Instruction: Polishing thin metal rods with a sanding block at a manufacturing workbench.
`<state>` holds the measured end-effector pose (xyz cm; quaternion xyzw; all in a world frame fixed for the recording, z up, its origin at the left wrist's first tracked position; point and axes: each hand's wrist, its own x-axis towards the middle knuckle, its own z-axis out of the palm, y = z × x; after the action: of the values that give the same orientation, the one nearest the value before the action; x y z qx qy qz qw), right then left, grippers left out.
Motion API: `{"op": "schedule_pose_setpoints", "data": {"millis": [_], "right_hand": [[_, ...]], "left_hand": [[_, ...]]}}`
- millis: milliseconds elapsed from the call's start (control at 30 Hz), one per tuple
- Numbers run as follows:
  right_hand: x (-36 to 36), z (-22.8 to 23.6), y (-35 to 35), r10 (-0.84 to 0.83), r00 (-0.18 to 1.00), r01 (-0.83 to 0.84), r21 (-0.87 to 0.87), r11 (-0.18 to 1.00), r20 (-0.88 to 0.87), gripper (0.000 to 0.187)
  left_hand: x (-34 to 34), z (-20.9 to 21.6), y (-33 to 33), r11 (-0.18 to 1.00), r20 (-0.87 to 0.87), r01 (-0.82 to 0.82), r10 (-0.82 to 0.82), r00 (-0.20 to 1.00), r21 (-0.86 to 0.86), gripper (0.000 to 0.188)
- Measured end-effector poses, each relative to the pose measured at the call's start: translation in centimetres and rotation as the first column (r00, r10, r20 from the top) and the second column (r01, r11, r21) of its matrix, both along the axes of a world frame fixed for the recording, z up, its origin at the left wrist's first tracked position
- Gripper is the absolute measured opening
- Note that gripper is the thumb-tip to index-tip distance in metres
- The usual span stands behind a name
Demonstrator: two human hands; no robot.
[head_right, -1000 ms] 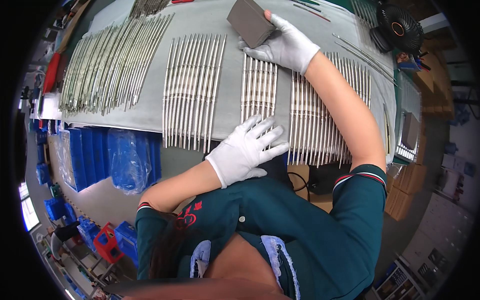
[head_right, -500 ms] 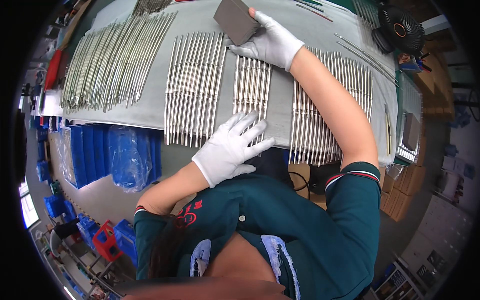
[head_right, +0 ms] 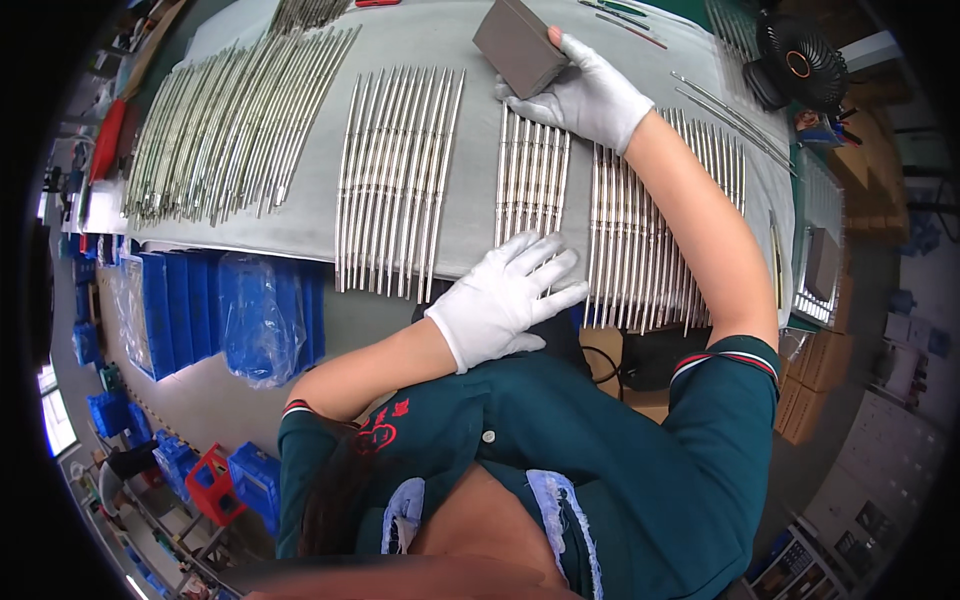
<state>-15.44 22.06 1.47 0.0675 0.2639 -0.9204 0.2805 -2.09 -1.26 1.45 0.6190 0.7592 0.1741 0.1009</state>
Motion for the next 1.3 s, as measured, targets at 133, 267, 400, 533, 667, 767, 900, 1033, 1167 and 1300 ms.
{"op": "schedule_pose_setpoints", "data": {"millis": [133, 267, 400, 533, 667, 767, 900, 1033, 1167, 1300], "right_hand": [[0.5, 0.1, 0.9, -0.020, 0.999, 0.023, 0.125, 0.992, -0.025, 0.066], [0.0, -0.4, 0.0, -0.023, 0.998, 0.027, 0.064, 0.998, -0.057, 0.069], [-0.7, -1.2, -2.3, -0.027, 0.979, 0.071, 0.210, 0.975, -0.203, 0.073], [0.6, 1.5, -1.2, -0.111, 0.947, 0.184, 0.226, 0.957, -0.300, 0.071], [0.6, 1.9, 4.3, -0.130, 0.888, 0.349, 0.464, 0.814, -0.441, 0.071], [1.1, 1.6, 5.7, -0.134, 0.872, 0.383, 0.486, 0.785, -0.471, 0.070], [0.6, 0.6, 6.9, -0.102, 0.870, 0.396, 0.562, 0.726, -0.482, 0.071], [-0.1, -0.2, 7.9, 0.108, 0.905, 0.197, 0.632, 0.749, -0.411, 0.073], [0.0, -0.4, 7.7, 0.152, 0.892, 0.155, 0.602, 0.783, -0.426, 0.071], [-0.1, -0.5, 7.5, 0.156, 0.892, 0.148, 0.599, 0.787, -0.425, 0.068]], "left_hand": [[0.1, 0.0, 0.7, 0.999, 0.022, 0.032, -0.033, 0.999, 0.015, 0.077], [-0.3, 0.1, -0.6, 0.999, 0.039, 0.003, -0.005, 0.999, 0.045, 0.075], [-1.0, 0.9, -3.1, 0.994, -0.016, -0.106, 0.106, 0.994, -0.012, 0.071], [-1.1, 1.6, -5.8, 0.964, -0.101, -0.256, 0.249, 0.963, -0.066, 0.081], [-1.3, 1.4, -5.8, 0.954, -0.133, -0.299, 0.295, 0.946, -0.006, 0.086], [-1.5, 0.5, -5.4, 0.958, -0.130, -0.285, 0.287, 0.949, 0.031, 0.086], [-1.4, 0.0, -5.2, 0.951, -0.171, -0.305, 0.308, 0.936, 0.043, 0.083], [-0.5, 0.8, -4.6, 0.940, -0.183, -0.340, 0.337, 0.923, 0.016, 0.085], [0.1, 2.1, -1.4, 0.973, -0.069, -0.229, 0.227, 0.972, -0.029, 0.086], [1.3, 1.3, 3.6, 0.999, -0.022, -0.048, 0.048, 0.999, -0.011, 0.087]]}}
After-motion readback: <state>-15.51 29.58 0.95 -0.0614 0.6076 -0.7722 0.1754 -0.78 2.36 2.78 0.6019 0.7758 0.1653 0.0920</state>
